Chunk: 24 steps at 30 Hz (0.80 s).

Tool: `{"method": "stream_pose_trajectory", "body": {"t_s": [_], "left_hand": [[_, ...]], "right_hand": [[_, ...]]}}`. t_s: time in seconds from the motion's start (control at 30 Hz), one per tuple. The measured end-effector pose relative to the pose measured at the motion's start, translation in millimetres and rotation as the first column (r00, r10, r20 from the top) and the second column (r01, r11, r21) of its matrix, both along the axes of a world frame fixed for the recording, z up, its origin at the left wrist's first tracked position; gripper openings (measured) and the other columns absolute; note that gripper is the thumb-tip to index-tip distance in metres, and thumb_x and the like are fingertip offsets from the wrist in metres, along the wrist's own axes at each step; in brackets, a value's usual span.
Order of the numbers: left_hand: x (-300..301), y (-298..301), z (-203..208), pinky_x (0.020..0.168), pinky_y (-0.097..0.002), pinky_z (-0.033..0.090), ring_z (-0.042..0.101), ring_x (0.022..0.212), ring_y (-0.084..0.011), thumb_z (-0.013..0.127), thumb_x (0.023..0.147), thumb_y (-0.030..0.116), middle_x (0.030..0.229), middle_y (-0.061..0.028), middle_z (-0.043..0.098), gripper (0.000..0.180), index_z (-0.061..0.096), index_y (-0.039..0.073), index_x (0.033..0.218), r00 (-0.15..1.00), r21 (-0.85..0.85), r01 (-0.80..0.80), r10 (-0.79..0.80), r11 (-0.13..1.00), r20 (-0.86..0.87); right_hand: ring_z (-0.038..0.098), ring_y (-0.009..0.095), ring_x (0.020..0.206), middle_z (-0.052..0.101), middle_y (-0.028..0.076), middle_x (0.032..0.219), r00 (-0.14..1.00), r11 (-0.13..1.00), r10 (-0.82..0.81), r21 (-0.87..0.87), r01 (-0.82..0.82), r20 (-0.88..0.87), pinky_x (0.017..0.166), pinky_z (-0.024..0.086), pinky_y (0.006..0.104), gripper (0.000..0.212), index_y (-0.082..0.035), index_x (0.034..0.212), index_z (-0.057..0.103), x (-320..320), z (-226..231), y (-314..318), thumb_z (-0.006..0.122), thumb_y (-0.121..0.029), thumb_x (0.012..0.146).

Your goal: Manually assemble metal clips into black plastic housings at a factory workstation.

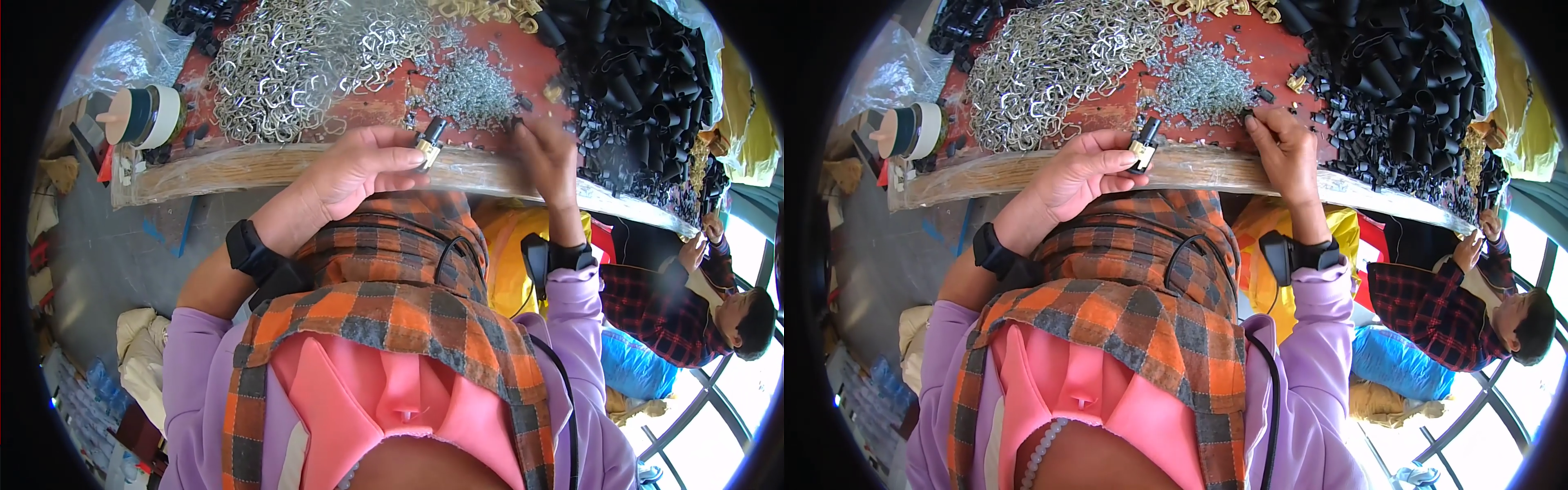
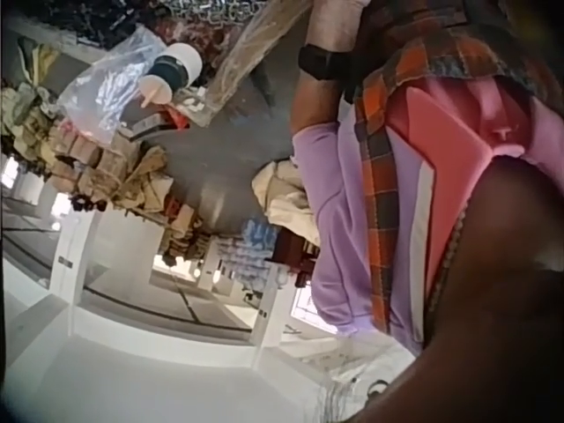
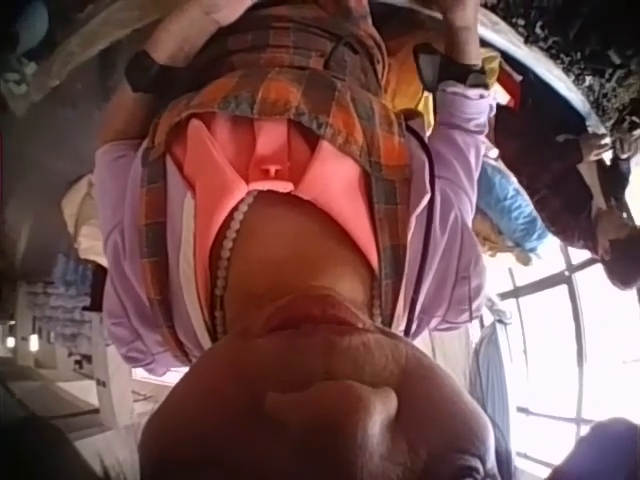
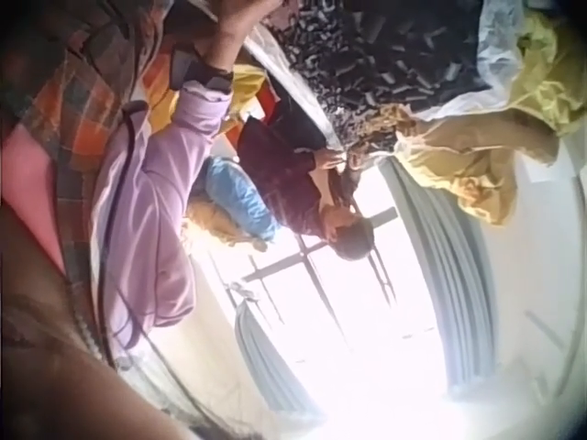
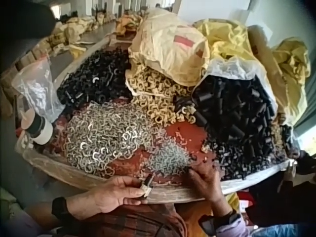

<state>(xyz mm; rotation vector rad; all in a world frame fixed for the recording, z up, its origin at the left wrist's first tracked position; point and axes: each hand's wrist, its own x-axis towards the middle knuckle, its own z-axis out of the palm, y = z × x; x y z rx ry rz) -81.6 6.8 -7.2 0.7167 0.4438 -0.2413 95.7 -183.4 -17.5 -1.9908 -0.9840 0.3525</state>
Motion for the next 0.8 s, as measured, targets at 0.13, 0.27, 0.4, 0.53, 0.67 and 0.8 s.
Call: {"method": "stream_pose_trajectory", "body": {"t_s": [0.13, 0.27, 0.4, 0.53, 0.67, 0.8], "left_hand": [[-2.3, -7.1, 5.3, 0.067, -0.0212, 0.048, 0.058, 0.077, -0.0158, 0.055, 0.076, 0.009, 0.087, -0.0070, 0.057, 0.022, 0.052, 0.000, 0.097, 0.998, 0.033, -0.051, 0.051, 0.998, 0.027], [-5.1, -16.4, 10.7, 0.069, -0.0216, 0.047, 0.058, 0.078, -0.0156, 0.058, 0.075, 0.011, 0.088, -0.0060, 0.057, 0.024, 0.053, 0.000, 0.096, 0.995, 0.057, -0.083, 0.080, 0.995, 0.056], [-9.8, -22.3, 14.2, 0.069, -0.0218, 0.047, 0.058, 0.079, -0.0160, 0.055, 0.078, 0.012, 0.088, -0.0059, 0.058, 0.023, 0.052, 0.001, 0.098, 0.994, 0.093, -0.083, 0.077, 0.992, 0.073], [-12.1, -23.7, 14.8, 0.071, -0.0229, 0.046, 0.058, 0.080, -0.0161, 0.057, 0.077, 0.012, 0.089, -0.0058, 0.058, 0.025, 0.053, 0.001, 0.098, 0.996, 0.094, -0.078, 0.073, 0.992, 0.055], [-9.9, -22.4, 12.0, 0.072, -0.0238, 0.046, 0.057, 0.080, -0.0162, 0.058, 0.076, 0.013, 0.089, -0.0058, 0.057, 0.026, 0.053, 0.001, 0.098, 0.997, 0.072, -0.073, 0.072, 0.995, 0.026], [-4.9, -20.1, 7.9, 0.071, -0.0226, 0.046, 0.058, 0.082, -0.0160, 0.055, 0.078, 0.013, 0.090, -0.0056, 0.058, 0.025, 0.052, 0.002, 0.100, 0.999, 0.077, -0.054, 0.053, 0.996, 0.011]], "right_hand": [[0.047, 0.006, 0.058, 0.056, 0.002, 0.074, 0.864, 0.972, 0.057, 0.225, 0.066, -0.500, 0.050, 0.036, 0.0191, 0.008, -0.001, 0.081, 0.056, -33.7, 10.5, 5.3, 0.054, -0.008, 0.078], [0.046, 0.004, 0.060, 0.057, 0.001, 0.077, 0.725, 0.933, 0.170, 0.346, 0.100, -0.667, 0.052, 0.035, 0.0167, 0.010, 0.000, 0.085, 0.056, -71.0, 28.0, 19.5, 0.054, -0.007, 0.078], [0.048, 0.006, 0.062, 0.057, 0.002, 0.078, 0.660, 0.916, 0.231, 0.389, 0.101, -0.715, 0.056, 0.037, 0.0178, 0.014, 0.001, 0.091, 0.054, -92.5, 35.9, 22.1, 0.054, -0.005, 0.078], [0.050, 0.009, 0.067, 0.056, 0.003, 0.078, 0.745, 0.910, 0.219, 0.407, 0.076, -0.630, 0.063, 0.039, 0.0204, 0.020, 0.001, 0.097, 0.051, -94.8, 35.7, 20.4, 0.053, -0.003, 0.078], [0.050, 0.010, 0.072, 0.053, 0.004, 0.081, 0.948, 0.950, 0.219, 0.271, -0.153, -0.232, 0.067, 0.040, 0.0224, 0.020, 0.002, 0.098, 0.049, -83.8, 42.0, 20.0, 0.051, -0.001, 0.078], [0.050, 0.010, 0.075, 0.051, 0.004, 0.085, 0.959, 0.964, 0.238, 0.158, -0.214, -0.154, 0.068, 0.040, 0.0225, 0.017, 0.003, 0.096, 0.049, -76.9, 38.5, 21.2, 0.048, 0.001, 0.079]]}}
